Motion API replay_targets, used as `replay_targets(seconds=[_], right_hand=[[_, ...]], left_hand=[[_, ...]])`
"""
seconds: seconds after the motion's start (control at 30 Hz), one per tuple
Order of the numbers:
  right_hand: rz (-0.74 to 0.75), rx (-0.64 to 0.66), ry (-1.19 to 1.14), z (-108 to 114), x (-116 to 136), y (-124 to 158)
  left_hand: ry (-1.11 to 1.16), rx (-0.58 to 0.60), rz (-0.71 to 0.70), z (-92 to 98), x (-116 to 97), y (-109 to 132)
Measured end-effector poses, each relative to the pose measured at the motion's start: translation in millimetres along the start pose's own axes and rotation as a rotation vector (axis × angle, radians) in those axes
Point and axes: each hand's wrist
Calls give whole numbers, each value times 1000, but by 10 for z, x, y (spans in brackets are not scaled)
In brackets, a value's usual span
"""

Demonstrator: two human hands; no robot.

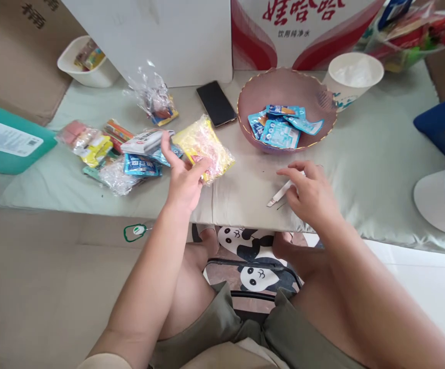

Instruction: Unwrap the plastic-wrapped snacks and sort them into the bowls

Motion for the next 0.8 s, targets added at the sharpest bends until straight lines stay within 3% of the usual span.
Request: replay_targets(seconds=[0.1,0.23,0.37,0.5,0.7,0.8], right_hand=[[55,96,81,27,-241,116],[-12,27,33,64,-167,115],[-220,59,-483,36,211,-32],[-370,102,-948,-88,552,-228],[-534,156,-1177,-238,710,-435],[-569,244,-1192,-240,739,-450]], left_hand=[[-59,11,-24,-48,-8,-19],[-25,76,40,-157,-27,-64],[-6,134,54,-256,9,-96],[-182,168,-72,-261,119,-92],[-403,181,-296,-189,175,-59],[-392,80,-291,-146,144,-72]])
Point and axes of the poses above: each hand's wrist, its own y-axis away from the middle knuckle, its own z-axis out of the back of the hand, x = y × z, and after that the axes turned 10 degrees about z, right-handed
